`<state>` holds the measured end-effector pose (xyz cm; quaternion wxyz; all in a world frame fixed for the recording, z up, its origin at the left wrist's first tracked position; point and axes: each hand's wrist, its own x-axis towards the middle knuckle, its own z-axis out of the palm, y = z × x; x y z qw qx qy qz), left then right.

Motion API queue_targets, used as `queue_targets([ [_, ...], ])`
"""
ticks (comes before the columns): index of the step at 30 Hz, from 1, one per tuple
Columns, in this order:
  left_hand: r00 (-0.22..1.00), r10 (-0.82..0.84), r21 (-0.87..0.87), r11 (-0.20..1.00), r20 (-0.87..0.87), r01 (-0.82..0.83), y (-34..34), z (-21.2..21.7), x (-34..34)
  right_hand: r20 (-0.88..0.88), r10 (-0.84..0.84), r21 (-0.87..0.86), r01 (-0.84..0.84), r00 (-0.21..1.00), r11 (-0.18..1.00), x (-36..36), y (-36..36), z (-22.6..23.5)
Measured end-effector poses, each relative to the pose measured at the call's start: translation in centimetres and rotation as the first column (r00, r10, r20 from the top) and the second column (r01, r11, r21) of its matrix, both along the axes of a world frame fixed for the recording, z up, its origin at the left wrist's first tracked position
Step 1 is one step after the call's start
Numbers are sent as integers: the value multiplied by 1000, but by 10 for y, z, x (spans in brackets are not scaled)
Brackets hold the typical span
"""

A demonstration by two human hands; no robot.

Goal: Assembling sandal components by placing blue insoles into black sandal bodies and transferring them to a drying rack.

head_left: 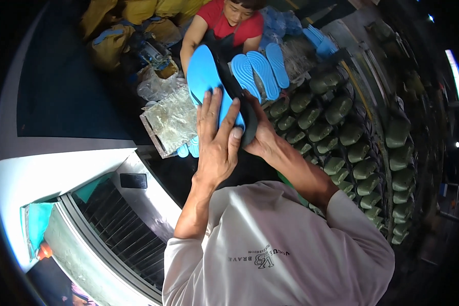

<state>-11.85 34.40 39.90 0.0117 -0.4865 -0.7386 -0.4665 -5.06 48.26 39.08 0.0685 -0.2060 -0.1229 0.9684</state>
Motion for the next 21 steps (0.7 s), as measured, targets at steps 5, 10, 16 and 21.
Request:
queue_targets([
  [5,967,254,102,962,14,-254,-21,-5,-23,-126,271,163,-249,954,955,17,3,-41],
  [10,961,267,94,958,65,-273,-56,-4,-16,24,523,357,-496,852,792,34,26,-33],
  [16,800,303,124,899,517,-420,-95,-33,10,205,366,711,-395,908,581,16,-4,-15],
  [21,522,582,-37,689,623,-724,-137,-59,59,140,606,980,-197,783,27,17,-109,-32],
])
